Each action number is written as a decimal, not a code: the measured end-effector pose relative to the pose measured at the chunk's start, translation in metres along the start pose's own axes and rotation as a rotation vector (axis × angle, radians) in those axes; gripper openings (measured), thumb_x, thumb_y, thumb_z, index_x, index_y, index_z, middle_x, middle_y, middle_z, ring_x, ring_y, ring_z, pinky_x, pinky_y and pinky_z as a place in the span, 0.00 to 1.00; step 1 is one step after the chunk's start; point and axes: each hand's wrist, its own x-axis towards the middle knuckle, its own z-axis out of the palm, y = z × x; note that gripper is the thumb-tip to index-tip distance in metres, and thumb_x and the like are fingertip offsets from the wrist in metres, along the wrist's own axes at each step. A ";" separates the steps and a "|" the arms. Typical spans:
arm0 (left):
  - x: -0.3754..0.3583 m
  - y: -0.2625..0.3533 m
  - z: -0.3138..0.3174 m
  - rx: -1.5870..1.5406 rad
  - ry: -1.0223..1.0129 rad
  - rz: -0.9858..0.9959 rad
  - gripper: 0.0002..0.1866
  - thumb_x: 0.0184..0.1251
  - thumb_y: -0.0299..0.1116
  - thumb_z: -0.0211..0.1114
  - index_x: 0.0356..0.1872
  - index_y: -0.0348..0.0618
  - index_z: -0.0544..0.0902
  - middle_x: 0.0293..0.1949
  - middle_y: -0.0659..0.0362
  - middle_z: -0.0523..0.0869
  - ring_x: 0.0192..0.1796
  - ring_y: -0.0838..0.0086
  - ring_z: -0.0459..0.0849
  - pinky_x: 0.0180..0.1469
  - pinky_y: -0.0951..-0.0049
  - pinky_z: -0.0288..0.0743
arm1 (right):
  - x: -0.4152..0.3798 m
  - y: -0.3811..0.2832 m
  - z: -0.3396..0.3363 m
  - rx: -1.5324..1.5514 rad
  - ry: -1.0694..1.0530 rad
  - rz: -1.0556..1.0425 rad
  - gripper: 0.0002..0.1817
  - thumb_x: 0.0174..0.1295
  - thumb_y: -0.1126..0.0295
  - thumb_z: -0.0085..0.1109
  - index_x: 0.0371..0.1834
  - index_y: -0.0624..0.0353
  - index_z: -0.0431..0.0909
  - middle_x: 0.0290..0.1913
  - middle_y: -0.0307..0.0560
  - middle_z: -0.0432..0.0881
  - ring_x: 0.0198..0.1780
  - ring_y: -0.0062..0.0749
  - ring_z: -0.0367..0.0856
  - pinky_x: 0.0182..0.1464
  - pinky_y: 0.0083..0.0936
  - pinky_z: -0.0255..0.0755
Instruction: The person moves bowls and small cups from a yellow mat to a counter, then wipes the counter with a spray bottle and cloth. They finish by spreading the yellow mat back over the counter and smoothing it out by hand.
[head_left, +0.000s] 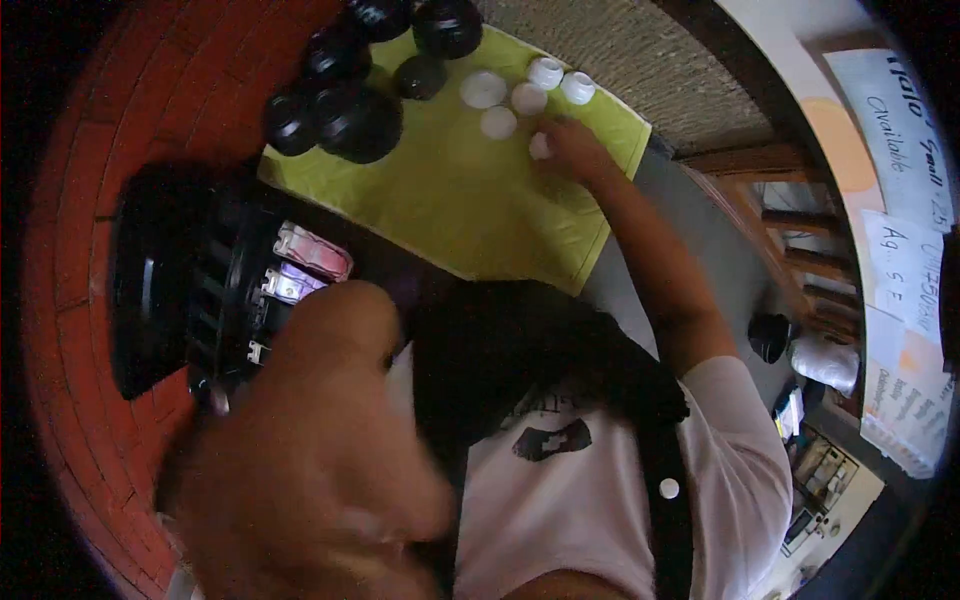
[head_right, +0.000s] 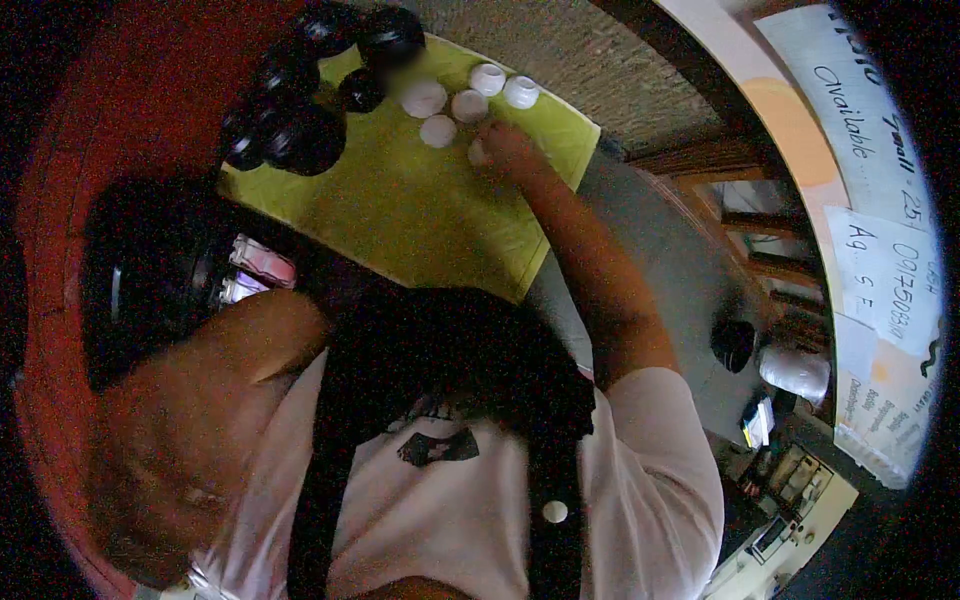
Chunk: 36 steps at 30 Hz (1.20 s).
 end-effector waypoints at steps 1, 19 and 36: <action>0.003 0.009 -0.007 -0.004 -0.041 -0.007 0.07 0.69 0.34 0.60 0.34 0.43 0.82 0.36 0.60 0.84 0.28 0.81 0.79 0.33 0.79 0.77 | -0.004 -0.005 -0.006 0.049 0.005 0.028 0.31 0.47 0.65 0.71 0.57 0.51 0.75 0.52 0.55 0.80 0.54 0.53 0.79 0.56 0.43 0.74; -0.014 0.017 -0.024 0.195 -0.199 -0.221 0.14 0.68 0.42 0.61 0.44 0.42 0.81 0.42 0.59 0.83 0.38 0.78 0.80 0.40 0.78 0.76 | 0.080 0.027 0.018 -0.179 -0.052 -0.256 0.21 0.51 0.61 0.66 0.49 0.53 0.77 0.48 0.52 0.82 0.50 0.49 0.81 0.51 0.44 0.76; -0.072 -0.052 -0.295 1.553 0.230 -0.936 0.24 0.65 0.27 0.62 0.64 0.50 0.77 0.61 0.57 0.79 0.64 0.67 0.75 0.65 0.65 0.70 | -0.026 -0.013 -0.020 0.576 0.098 0.343 0.32 0.39 0.58 0.75 0.52 0.55 0.80 0.51 0.55 0.82 0.50 0.52 0.82 0.52 0.41 0.76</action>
